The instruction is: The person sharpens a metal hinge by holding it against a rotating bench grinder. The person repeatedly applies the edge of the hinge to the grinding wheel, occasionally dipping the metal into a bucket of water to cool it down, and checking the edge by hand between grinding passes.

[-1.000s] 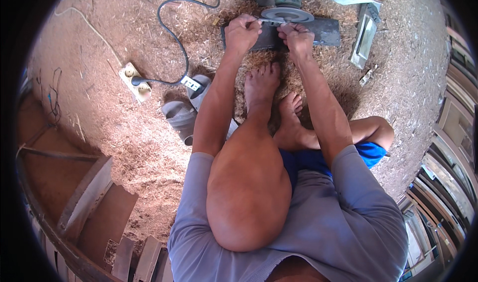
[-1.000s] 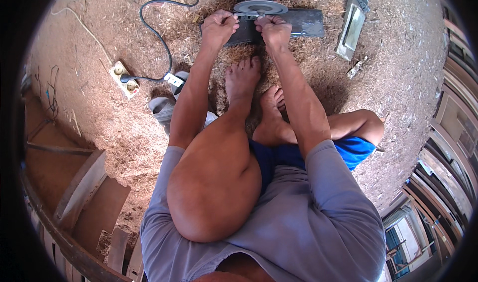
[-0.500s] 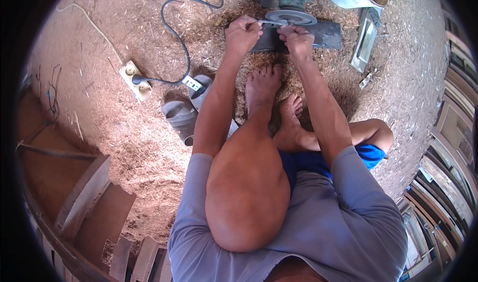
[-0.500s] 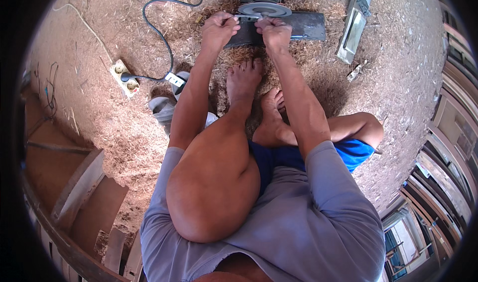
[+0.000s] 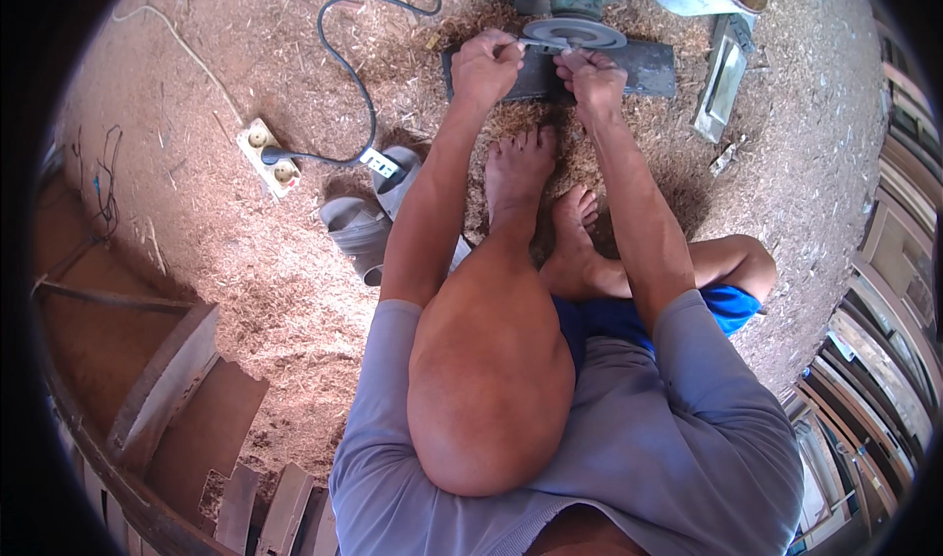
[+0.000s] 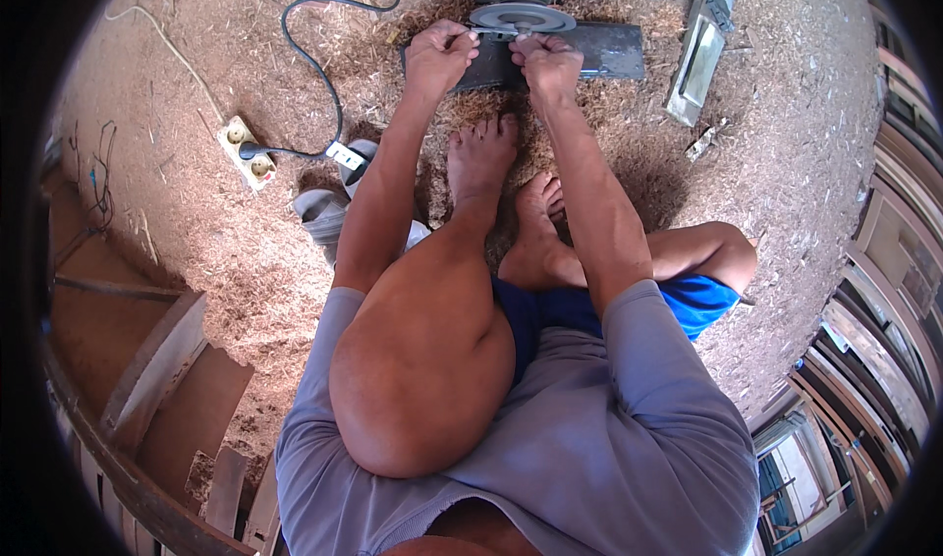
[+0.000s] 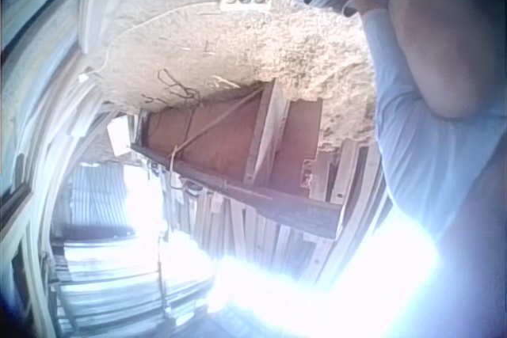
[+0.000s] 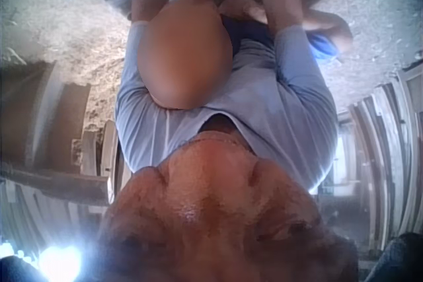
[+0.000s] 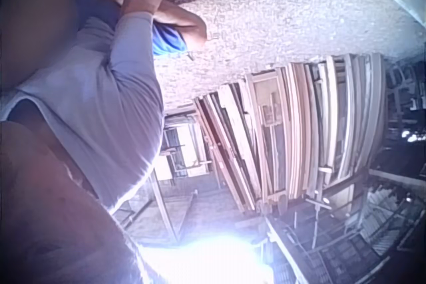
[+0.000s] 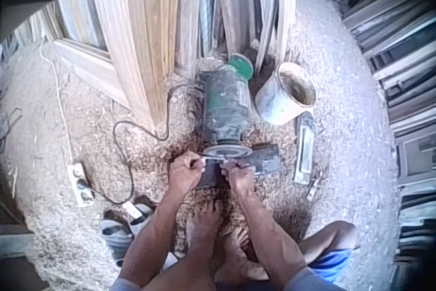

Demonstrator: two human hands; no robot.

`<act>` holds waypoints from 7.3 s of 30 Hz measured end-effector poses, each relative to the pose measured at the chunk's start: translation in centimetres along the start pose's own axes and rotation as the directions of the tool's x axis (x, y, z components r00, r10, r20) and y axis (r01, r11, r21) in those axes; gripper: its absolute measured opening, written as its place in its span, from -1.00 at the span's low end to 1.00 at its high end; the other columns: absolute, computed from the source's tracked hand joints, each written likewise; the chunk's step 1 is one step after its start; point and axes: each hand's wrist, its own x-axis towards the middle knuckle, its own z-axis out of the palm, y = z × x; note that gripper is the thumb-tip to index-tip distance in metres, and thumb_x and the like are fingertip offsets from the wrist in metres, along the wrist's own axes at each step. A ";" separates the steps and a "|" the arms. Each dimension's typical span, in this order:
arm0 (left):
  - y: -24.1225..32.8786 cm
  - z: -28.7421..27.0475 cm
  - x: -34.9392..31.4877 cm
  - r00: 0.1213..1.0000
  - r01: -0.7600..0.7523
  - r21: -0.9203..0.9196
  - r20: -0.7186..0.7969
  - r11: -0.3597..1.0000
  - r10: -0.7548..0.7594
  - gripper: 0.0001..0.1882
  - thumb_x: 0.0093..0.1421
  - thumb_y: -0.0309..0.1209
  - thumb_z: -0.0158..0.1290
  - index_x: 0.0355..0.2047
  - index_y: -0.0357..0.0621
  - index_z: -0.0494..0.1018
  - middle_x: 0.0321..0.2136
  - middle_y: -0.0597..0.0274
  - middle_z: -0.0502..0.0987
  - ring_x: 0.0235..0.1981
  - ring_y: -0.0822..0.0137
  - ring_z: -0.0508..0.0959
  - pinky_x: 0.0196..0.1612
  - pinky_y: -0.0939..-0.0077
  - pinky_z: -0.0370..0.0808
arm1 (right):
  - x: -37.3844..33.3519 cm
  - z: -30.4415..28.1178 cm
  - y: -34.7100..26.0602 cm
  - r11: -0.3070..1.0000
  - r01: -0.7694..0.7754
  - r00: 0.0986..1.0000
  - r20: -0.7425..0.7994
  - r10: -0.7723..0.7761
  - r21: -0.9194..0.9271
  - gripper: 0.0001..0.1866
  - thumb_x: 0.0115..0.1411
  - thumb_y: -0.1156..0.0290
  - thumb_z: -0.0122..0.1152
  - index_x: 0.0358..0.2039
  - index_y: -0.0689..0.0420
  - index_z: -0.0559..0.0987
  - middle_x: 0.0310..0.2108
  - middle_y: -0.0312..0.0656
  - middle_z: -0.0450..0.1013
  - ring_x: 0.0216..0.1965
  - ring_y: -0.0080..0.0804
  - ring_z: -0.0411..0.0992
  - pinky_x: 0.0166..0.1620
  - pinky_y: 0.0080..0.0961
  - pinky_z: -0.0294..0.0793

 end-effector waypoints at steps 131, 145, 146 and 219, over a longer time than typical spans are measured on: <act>6.4 -3.3 -8.9 0.922 -0.045 -0.638 0.271 0.768 0.278 -0.94 0.25 -0.56 -0.01 -0.28 -0.27 0.43 -0.32 0.09 0.57 -0.40 0.42 0.56 -0.27 0.52 0.55 | -9.8 -7.3 -4.3 0.763 -0.557 0.647 0.747 0.153 0.327 -0.77 0.30 0.30 0.05 -0.15 0.16 0.51 -0.40 -0.12 0.55 -0.44 -0.49 0.53 -0.35 -0.61 0.56; 12.5 -4.8 -13.3 0.914 0.028 -0.545 0.353 0.838 0.199 -0.73 0.23 -0.57 0.03 -0.05 -0.30 0.43 -0.33 0.21 0.56 -0.39 0.49 0.55 -0.35 0.67 0.55 | -14.4 -7.1 -7.4 0.955 -0.167 0.840 0.543 0.007 0.246 -0.81 0.26 0.29 0.16 -0.25 0.14 0.54 -0.47 -0.32 0.49 -0.54 -0.68 0.34 -0.47 -0.74 0.33; 12.8 -4.7 -13.5 0.916 0.020 -0.540 0.348 0.841 0.201 -0.74 0.22 -0.58 0.04 -0.06 -0.30 0.43 -0.35 0.23 0.56 -0.42 0.52 0.54 -0.37 0.68 0.54 | -14.4 -7.3 -7.2 0.954 -0.131 0.851 0.524 -0.032 0.271 -0.81 0.26 0.29 0.16 -0.26 0.15 0.54 -0.47 -0.33 0.48 -0.52 -0.69 0.34 -0.46 -0.74 0.34; 2.2 -11.9 -12.7 0.984 0.176 -0.877 0.170 0.447 -0.053 -0.73 0.27 -0.40 0.02 -0.04 -0.22 0.40 -0.19 0.10 0.57 -0.28 0.32 0.57 -0.17 0.45 0.50 | 29.0 -12.8 -18.3 -0.140 0.730 0.591 0.720 -0.363 -0.669 -0.75 0.03 0.32 0.06 -0.43 0.23 0.60 -0.38 0.10 0.52 -0.35 0.02 0.49 -0.24 -0.22 0.45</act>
